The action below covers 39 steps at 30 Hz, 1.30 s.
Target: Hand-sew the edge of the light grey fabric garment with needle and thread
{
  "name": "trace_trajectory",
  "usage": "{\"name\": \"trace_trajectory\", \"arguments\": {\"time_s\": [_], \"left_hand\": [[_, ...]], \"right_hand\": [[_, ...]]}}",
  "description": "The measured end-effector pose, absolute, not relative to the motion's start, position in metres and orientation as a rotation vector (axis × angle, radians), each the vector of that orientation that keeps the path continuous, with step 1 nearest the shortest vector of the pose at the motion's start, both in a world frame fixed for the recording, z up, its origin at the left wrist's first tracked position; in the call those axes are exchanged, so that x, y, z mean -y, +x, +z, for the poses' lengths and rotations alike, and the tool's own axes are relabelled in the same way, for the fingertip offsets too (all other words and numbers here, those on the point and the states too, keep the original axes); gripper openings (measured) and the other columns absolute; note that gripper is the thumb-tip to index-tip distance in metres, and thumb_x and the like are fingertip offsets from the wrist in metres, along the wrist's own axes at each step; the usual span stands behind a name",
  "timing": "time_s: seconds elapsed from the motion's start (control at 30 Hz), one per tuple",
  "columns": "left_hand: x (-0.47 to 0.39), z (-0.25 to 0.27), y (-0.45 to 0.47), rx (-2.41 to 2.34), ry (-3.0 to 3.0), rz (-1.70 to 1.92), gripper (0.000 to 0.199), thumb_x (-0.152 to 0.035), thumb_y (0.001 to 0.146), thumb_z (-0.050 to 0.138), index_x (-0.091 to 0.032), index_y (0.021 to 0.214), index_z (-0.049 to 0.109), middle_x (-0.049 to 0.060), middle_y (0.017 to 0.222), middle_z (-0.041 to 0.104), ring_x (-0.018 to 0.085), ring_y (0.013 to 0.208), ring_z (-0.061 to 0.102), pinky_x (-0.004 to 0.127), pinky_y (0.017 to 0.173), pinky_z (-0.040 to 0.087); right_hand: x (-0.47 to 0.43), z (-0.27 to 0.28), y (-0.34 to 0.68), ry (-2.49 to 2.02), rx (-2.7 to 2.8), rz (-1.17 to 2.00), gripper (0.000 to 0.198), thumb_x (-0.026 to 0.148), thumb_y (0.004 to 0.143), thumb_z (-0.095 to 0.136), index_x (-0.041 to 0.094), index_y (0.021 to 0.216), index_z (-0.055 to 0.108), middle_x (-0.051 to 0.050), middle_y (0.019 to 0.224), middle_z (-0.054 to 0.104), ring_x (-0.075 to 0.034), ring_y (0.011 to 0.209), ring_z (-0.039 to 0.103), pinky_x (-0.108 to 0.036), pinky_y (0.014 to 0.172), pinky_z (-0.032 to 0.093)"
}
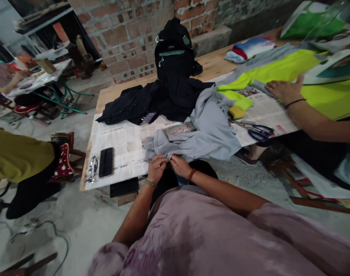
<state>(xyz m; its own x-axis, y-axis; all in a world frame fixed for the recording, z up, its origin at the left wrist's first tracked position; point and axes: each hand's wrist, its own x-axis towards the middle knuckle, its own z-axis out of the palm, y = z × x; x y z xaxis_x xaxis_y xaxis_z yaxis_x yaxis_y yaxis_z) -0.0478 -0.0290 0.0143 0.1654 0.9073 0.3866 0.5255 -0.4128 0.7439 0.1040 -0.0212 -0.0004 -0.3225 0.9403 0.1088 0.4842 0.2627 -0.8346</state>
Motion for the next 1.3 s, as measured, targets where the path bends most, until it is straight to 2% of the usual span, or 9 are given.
{"name": "trace_trajectory", "arguments": {"time_s": [0.2,0.4,0.63,0.77,0.87,1.0,1.17,1.23,1.3], "left_hand": [[0.032,0.005,-0.046,-1.477,1.966,1.227,0.016,-0.02,0.074,0.062,-0.02,0.089,0.066,0.005,0.088,0.064,0.016,0.086,0.059,0.032,0.079,0.049],[0.033,-0.007,-0.046,-1.472,1.952,1.263,0.013,-0.021,0.08,0.056,-0.02,0.084,0.068,0.005,0.087,0.062,0.015,0.084,0.059,0.029,0.077,0.049],[0.027,-0.016,-0.051,-1.393,2.04,1.285,0.013,-0.016,0.079,0.056,-0.02,0.084,0.067,0.004,0.087,0.062,0.013,0.084,0.059,0.027,0.076,0.05],[0.026,-0.018,-0.051,-1.478,2.018,1.309,0.014,-0.011,0.077,0.057,-0.019,0.083,0.067,0.004,0.086,0.061,0.013,0.083,0.059,0.028,0.077,0.05],[0.026,-0.019,-0.049,-1.495,1.992,1.309,0.017,-0.008,0.076,0.057,-0.019,0.082,0.067,0.003,0.085,0.061,0.013,0.083,0.058,0.029,0.078,0.05],[0.026,-0.019,-0.049,-1.483,1.971,1.323,0.018,-0.007,0.074,0.057,-0.02,0.081,0.067,0.002,0.084,0.061,0.014,0.084,0.058,0.028,0.078,0.049],[0.026,-0.017,-0.049,-1.488,1.972,1.303,0.018,-0.007,0.073,0.058,-0.02,0.08,0.067,0.003,0.084,0.061,0.014,0.084,0.058,0.029,0.079,0.049],[0.027,-0.017,-0.048,-1.488,1.975,1.301,0.019,-0.005,0.072,0.058,-0.019,0.08,0.067,0.003,0.084,0.06,0.014,0.084,0.058,0.029,0.08,0.049],[0.027,-0.017,-0.048,-1.497,1.963,1.3,0.02,-0.004,0.071,0.057,-0.019,0.079,0.067,0.002,0.084,0.06,0.014,0.084,0.058,0.029,0.079,0.049]], "right_hand": [[0.023,0.003,0.101,-1.305,1.841,1.027,0.011,0.016,0.083,0.041,0.017,0.083,0.052,-0.001,0.067,0.059,-0.012,0.062,0.054,-0.022,0.061,0.039],[0.035,0.001,0.1,-1.424,1.614,1.378,0.016,0.024,0.086,0.041,0.017,0.078,0.053,0.003,0.053,0.055,-0.008,0.039,0.048,-0.02,0.046,0.037],[0.026,0.01,0.094,-1.537,1.7,1.218,0.019,0.024,0.087,0.043,0.015,0.073,0.054,0.004,0.045,0.051,-0.009,0.045,0.052,-0.019,0.051,0.039],[0.033,0.026,0.109,-1.44,1.978,1.164,0.018,0.021,0.086,0.044,0.013,0.094,0.059,-0.004,0.075,0.066,-0.012,0.067,0.061,-0.021,0.065,0.044],[0.04,0.047,0.137,-1.26,2.347,0.975,0.021,0.022,0.081,0.052,0.016,0.098,0.063,-0.008,0.1,0.065,-0.017,0.092,0.059,-0.026,0.079,0.043],[0.029,0.082,0.165,-1.276,2.545,0.997,0.02,0.029,0.082,0.053,0.017,0.08,0.069,-0.005,0.085,0.066,-0.015,0.078,0.06,-0.025,0.072,0.044],[0.002,0.116,0.167,-1.427,2.226,0.663,0.025,0.024,0.079,0.056,0.016,0.101,0.065,-0.008,0.103,0.064,-0.017,0.093,0.059,-0.026,0.081,0.044],[0.0,0.126,0.167,-1.403,2.248,0.858,0.028,0.024,0.079,0.055,0.017,0.106,0.063,-0.005,0.094,0.067,-0.014,0.077,0.062,-0.024,0.072,0.046],[-0.001,0.131,0.169,-1.249,2.318,1.332,0.03,0.028,0.081,0.052,0.019,0.108,0.062,-0.001,0.079,0.067,-0.008,0.05,0.056,-0.02,0.052,0.042]]}}
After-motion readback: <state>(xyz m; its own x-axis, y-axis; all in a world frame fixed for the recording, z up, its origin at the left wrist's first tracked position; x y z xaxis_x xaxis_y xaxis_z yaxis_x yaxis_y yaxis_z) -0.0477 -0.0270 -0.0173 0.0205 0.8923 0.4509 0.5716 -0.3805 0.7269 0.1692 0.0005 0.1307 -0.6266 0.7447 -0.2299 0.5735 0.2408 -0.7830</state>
